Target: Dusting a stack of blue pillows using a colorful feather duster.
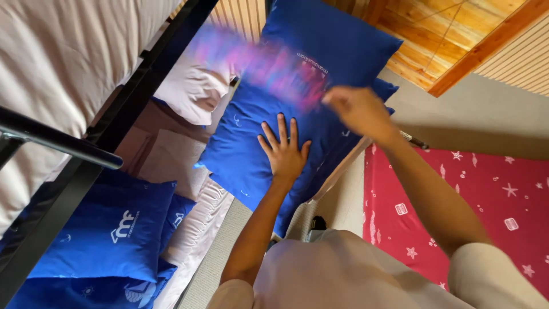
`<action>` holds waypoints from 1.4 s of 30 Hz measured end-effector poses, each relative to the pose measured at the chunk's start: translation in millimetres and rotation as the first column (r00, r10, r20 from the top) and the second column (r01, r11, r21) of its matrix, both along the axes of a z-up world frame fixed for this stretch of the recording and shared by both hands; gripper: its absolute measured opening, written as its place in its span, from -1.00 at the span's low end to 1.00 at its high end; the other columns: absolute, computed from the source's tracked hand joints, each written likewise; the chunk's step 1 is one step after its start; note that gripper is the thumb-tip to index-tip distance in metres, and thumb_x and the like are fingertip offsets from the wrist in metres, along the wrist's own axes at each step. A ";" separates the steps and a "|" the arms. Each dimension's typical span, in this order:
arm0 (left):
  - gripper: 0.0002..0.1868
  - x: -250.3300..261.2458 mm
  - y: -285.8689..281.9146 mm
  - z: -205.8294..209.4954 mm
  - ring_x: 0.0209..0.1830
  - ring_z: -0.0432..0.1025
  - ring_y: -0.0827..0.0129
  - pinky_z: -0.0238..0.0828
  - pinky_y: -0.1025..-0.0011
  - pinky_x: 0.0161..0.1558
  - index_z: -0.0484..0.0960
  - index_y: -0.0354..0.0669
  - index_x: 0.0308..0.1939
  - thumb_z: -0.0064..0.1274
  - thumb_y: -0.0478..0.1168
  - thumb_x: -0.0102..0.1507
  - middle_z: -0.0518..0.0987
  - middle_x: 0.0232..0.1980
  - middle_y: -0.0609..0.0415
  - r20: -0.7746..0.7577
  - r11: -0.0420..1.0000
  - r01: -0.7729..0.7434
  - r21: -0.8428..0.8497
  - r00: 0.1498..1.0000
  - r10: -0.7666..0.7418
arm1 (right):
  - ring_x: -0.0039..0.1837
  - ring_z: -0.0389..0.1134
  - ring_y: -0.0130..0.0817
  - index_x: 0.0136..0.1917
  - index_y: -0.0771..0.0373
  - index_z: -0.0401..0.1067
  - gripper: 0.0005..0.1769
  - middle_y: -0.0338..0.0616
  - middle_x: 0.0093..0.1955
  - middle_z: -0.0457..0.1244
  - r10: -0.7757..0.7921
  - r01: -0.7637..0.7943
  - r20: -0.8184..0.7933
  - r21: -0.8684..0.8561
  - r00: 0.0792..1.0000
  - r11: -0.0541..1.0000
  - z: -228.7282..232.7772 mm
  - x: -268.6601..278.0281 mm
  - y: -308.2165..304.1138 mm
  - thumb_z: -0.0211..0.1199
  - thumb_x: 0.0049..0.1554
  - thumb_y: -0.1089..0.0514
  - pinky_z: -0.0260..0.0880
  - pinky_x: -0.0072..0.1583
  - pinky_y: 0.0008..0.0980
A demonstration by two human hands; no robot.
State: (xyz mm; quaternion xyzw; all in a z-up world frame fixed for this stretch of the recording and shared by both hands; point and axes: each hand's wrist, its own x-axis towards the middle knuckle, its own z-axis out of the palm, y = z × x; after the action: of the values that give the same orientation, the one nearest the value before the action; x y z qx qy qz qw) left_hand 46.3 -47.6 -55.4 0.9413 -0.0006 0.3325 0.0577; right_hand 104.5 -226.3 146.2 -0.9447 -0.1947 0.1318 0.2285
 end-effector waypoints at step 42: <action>0.00 -58.6 56.0 8.3 0.62 -0.41 -0.43 -0.40 -0.46 0.43 -0.08 0.05 0.64 -0.29 0.51 0.30 -0.27 0.68 -0.27 -0.540 0.944 -0.165 -0.284 0.842 -0.015 | 0.10 0.42 0.21 0.21 -0.10 0.49 -0.59 0.10 -0.05 0.41 -0.341 0.345 -0.070 0.318 0.937 0.883 -137.2 -105.9 1.3 0.02 0.32 -0.28 0.38 0.15 0.12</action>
State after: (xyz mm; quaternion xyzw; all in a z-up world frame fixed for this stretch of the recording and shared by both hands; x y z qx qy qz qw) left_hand -12.3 8.4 -47.1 0.9737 0.1066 0.0547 0.1939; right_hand -1.5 -224.9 9.0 -0.9126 -0.0423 0.0609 0.4020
